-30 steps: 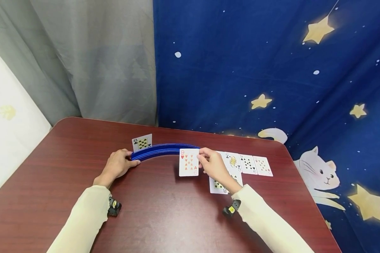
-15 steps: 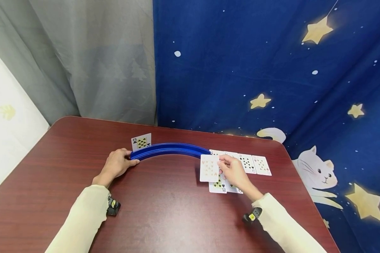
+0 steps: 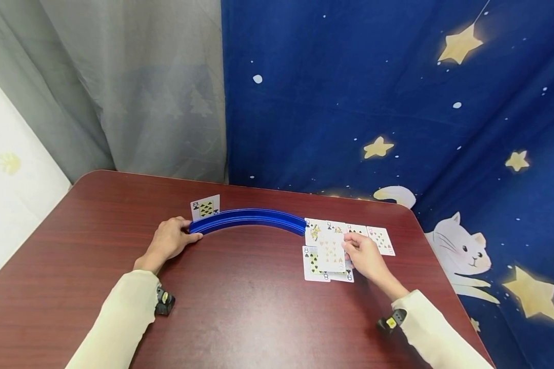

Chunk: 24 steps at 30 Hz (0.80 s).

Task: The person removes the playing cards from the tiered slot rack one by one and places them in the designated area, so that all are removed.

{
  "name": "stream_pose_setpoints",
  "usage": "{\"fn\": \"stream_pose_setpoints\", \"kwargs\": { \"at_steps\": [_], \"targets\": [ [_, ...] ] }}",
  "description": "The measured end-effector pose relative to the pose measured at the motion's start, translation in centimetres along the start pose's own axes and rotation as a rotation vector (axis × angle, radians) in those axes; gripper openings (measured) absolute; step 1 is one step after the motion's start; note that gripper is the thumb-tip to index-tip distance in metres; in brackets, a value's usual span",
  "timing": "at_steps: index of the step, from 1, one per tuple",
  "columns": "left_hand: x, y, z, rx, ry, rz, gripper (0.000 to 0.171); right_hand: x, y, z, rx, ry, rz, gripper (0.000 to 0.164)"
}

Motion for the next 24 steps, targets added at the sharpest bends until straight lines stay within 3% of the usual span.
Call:
{"fn": "stream_pose_setpoints", "kwargs": {
  "at_steps": [15,24],
  "targets": [
    [-0.1,-0.2,-0.1,-0.001,-0.004,-0.003,0.037,-1.9,-5.3,-0.9,0.045,-0.007,-0.185,0.032],
    [-0.1,-0.3,-0.1,0.004,-0.008,-0.001,0.038,-2.9,-7.4,-0.9,0.05,-0.008,-0.222,0.031]
  ]
}}
Point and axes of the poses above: each hand's wrist, its own z-axis towards the middle knuckle, its own x-axis out of the palm, y = z × x, the point moved 4 cm from there along z, towards the middle knuckle, and after that the axes turned 14 degrees about -z, right-handed, at the moved point
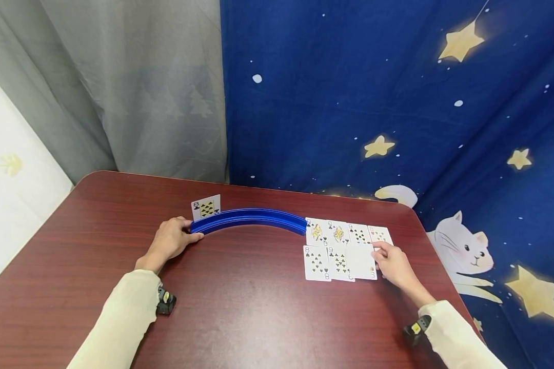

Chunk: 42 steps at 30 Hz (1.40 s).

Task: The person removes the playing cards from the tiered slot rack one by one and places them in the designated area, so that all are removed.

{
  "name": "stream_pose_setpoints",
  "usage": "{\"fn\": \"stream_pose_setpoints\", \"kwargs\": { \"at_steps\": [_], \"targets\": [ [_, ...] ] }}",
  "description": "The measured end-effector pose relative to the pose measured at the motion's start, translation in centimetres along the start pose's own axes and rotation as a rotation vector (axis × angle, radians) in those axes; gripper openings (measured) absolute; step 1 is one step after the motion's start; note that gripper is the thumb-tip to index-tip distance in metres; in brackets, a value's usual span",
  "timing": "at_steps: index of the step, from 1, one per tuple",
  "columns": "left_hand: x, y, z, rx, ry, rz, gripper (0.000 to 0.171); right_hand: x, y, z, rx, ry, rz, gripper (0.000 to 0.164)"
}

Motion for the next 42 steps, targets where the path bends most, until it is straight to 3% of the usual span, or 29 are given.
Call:
{"fn": "stream_pose_setpoints", "kwargs": {
  "at_steps": [7,15,24,42],
  "targets": [
    [0.0,0.0,0.1,-0.005,0.002,0.002,0.041,-0.5,-1.6,0.3,0.01,0.03,-0.012,0.031],
    [0.1,0.1,0.0,-0.009,0.003,0.001,0.039,-0.2,-1.8,0.0,0.004,0.09,-0.015,0.028],
    [0.1,0.1,0.0,-0.019,0.003,0.004,0.041,-0.1,-1.3,0.0,-0.024,0.071,-0.036,0.022],
    [0.0,0.0,0.0,-0.011,-0.003,0.002,0.04,-0.1,-1.4,0.0,0.01,0.082,-0.05,0.021]
  ]
}}
Point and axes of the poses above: each hand's wrist, its own z-axis towards the middle knuckle, its own x-axis out of the palm, y = z × x, the point moved 4 cm from there along z, towards the middle knuckle, and after that the axes turned 14 degrees about -z, right-handed, at the moved point
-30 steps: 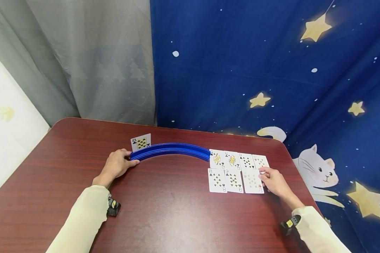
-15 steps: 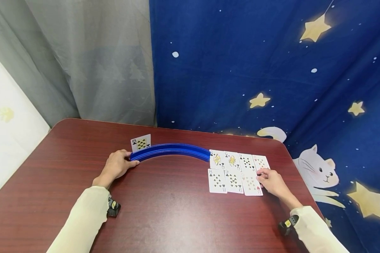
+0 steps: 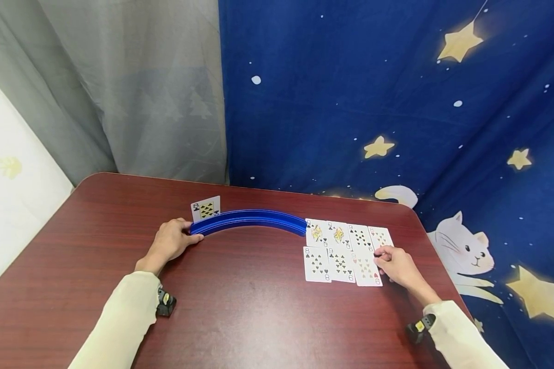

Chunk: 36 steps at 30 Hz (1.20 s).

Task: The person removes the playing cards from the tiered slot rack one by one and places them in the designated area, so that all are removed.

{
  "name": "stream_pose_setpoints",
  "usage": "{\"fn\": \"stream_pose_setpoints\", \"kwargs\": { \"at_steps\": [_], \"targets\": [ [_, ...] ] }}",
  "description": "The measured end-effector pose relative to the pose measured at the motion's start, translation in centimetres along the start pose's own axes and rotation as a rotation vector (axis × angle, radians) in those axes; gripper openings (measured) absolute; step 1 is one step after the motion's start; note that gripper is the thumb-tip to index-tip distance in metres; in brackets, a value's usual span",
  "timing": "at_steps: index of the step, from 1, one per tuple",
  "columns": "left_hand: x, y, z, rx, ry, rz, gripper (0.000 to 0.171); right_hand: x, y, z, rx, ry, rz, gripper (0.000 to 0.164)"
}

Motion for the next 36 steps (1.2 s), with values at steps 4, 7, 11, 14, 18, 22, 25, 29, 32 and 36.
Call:
{"fn": "stream_pose_setpoints", "kwargs": {
  "at_steps": [4,7,11,14,18,22,25,29,32,36],
  "targets": [
    [0.0,0.0,0.0,0.007,-0.001,0.002,0.038,-0.2,0.0,0.0,0.009,-0.022,-0.015,0.018],
    [0.0,0.0,0.1,0.007,0.001,0.008,0.039,-0.5,0.2,0.2,0.011,-0.054,-0.04,0.015],
    [0.1,0.2,0.1,-0.003,0.004,0.011,0.042,-1.0,1.2,0.7,0.009,-0.101,-0.061,0.014],
    [0.1,0.2,0.2,-0.013,0.008,0.01,0.045,-1.2,2.6,1.2,0.01,-0.132,-0.05,0.015],
    [-0.1,0.1,0.1,-0.02,0.013,0.005,0.047,-1.1,4.9,2.0,0.004,-0.162,-0.028,0.014],
    [0.0,0.1,0.0,-0.023,0.016,0.001,0.048,-0.7,7.6,2.8,-0.03,-0.174,0.007,0.014],
    [-0.1,0.1,0.0,-0.026,0.018,-0.004,0.047,-0.3,9.8,3.4,-0.066,-0.165,0.053,0.013],
    [-0.2,0.1,-0.1,-0.026,0.023,-0.009,0.046,0.3,12.6,3.9,-0.099,-0.129,0.16,0.014],
    [-0.1,0.0,0.0,-0.027,0.029,-0.007,0.045,0.7,14.8,4.1,-0.125,-0.108,0.215,0.015],
    [0.0,0.0,0.0,-0.033,0.033,-0.008,0.042,1.2,16.9,4.3,-0.163,-0.116,0.231,0.011]
  ]
}}
Point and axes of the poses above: each hand's wrist, its own z-axis towards the middle knuckle, its own x-axis out of the palm, y = z × x, the point moved 4 cm from there along z, towards the middle knuckle, and after that the axes turned 14 degrees about -z, right-handed, at the moved point
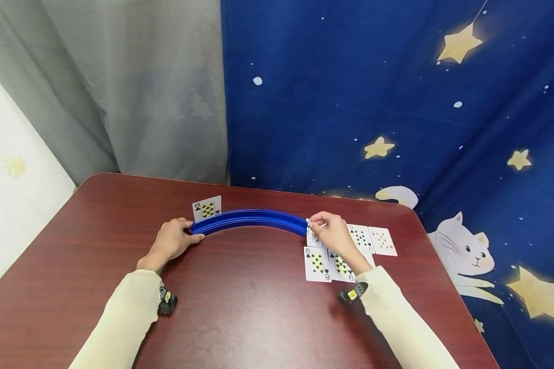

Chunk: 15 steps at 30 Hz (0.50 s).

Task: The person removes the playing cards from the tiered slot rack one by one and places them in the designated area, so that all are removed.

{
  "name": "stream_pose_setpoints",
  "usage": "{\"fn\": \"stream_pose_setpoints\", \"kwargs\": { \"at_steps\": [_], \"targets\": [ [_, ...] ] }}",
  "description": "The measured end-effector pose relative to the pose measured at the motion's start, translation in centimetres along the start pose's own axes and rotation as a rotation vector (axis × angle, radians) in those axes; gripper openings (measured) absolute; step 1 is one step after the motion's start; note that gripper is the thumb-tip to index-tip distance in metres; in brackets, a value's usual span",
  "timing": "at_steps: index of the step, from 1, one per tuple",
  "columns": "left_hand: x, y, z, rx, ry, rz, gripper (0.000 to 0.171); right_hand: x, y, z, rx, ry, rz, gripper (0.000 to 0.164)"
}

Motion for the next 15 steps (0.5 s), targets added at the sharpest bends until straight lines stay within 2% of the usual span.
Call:
{"fn": "stream_pose_setpoints", "kwargs": {
  "at_steps": [5,15],
  "targets": [
    [0.1,0.0,0.1,-0.003,-0.001,-0.003,0.04,1.1,1.5,0.6,-0.011,0.001,0.039,0.011],
    [0.0,0.3,0.1,-0.003,-0.019,-0.016,0.039,3.8,4.9,1.3,-0.051,0.084,0.151,0.013]
  ]
}}
Point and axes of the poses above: each hand's wrist, its own z-axis towards the middle knuckle, its own x-axis out of the palm, y = z × x, the point moved 4 cm from there along z, towards the middle knuckle, and after that the axes turned 14 degrees about -z, right-handed, at the moved point
